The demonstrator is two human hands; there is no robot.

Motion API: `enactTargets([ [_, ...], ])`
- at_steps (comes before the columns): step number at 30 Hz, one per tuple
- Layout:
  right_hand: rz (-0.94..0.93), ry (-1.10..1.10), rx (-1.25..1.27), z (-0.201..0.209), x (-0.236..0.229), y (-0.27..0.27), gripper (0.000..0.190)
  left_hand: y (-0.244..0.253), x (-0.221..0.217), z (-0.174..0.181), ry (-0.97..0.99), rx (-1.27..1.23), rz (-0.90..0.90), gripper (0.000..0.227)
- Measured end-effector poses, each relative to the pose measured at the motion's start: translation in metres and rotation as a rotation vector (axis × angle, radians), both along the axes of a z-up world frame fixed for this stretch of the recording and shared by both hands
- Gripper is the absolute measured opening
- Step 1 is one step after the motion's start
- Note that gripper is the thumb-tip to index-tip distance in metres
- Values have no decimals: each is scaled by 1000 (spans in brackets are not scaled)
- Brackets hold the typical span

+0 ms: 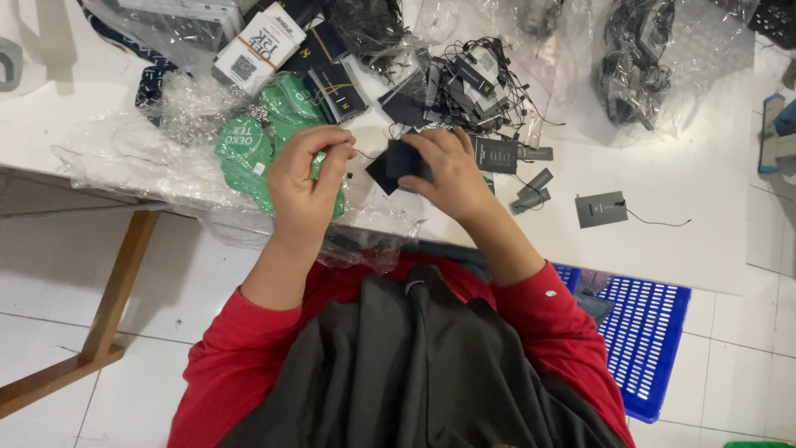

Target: The person sorts and organizes small black product tags on a white table. They pick up tags, separate them, and place some into a blue basket while arranging others into neat stacks.

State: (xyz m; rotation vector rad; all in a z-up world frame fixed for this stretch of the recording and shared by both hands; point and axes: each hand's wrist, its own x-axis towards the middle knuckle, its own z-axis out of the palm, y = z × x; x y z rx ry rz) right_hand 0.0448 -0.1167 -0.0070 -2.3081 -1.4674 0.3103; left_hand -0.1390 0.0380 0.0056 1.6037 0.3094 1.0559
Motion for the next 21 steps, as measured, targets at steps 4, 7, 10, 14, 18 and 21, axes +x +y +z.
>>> enactTargets([
  [4,-63,809,398,-4,24,-20,49,-1,6,-3,51,48,-30,11],
  [7,-273,1380,648,-13,35,-32,54,-10,17,-5,42,120,-55,13],
  [10,-341,1563,729,-22,41,-36,50,-23,29,-6,76,75,-161,15],
  [14,-178,1643,741,-28,33,-46,54,-38,44,-7,148,-11,-280,13],
  [18,-20,1419,681,-34,16,-54,65,-48,48,-11,39,71,-307,14],
  [21,-60,1341,767,-43,5,-52,61,-54,50,-14,59,20,-304,13],
])
